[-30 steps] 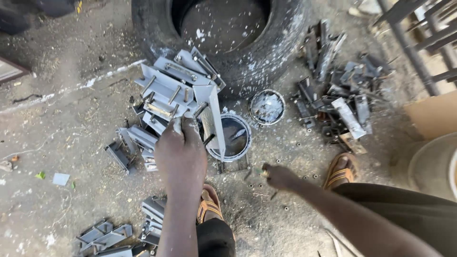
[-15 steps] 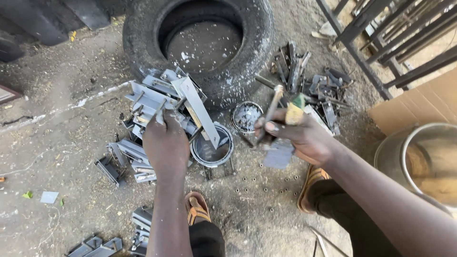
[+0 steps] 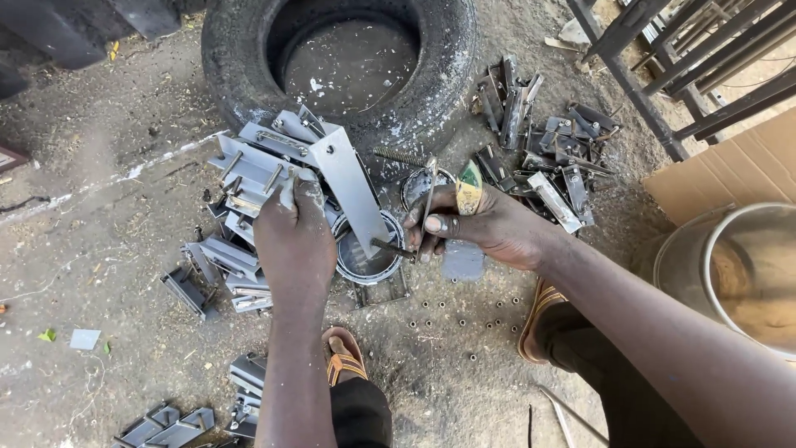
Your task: Painting small metal pieces using a paintbrush and a small can of paint.
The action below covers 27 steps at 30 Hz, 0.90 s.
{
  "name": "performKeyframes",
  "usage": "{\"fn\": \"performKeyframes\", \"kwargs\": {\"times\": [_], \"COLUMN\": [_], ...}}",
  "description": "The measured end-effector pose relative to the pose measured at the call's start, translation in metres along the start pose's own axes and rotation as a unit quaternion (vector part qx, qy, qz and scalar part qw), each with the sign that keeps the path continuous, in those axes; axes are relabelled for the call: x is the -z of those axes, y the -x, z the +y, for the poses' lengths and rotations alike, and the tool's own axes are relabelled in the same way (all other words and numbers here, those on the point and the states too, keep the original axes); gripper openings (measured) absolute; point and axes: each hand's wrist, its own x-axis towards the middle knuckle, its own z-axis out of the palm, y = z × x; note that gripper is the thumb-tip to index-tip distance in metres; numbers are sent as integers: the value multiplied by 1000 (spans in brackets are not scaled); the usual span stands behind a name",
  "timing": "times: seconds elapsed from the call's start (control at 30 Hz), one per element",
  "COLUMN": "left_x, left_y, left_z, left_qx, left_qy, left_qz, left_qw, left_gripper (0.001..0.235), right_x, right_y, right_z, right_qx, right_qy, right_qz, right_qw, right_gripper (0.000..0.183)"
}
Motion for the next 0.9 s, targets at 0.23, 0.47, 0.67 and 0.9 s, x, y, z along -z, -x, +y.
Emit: {"fn": "performKeyframes", "kwargs": {"times": [0.23, 0.47, 0.67, 0.9], "left_x": [2, -5, -15, -11], "left_y": [2, 1, -4, 8], "left_z": [5, 6, -8, 10], "left_qx": [-19, -24, -50, -65], "left_qy": [-11, -49, -58, -84], "left_qz": [22, 26, 24, 13], "left_qw": [1000, 998, 997, 994], "left_gripper": [37, 37, 38, 36], "right_x": [-3, -7, -8, -9], "right_y": [-4, -6, -7, -8], "right_z": [16, 20, 18, 23], "right_qx": [-19, 0, 3, -1], "right_qy": [19, 51, 53, 51], "right_qz": [-28, -23, -8, 32], "right_qw": [999, 998, 999, 998], "right_gripper": [17, 14, 15, 17]}}
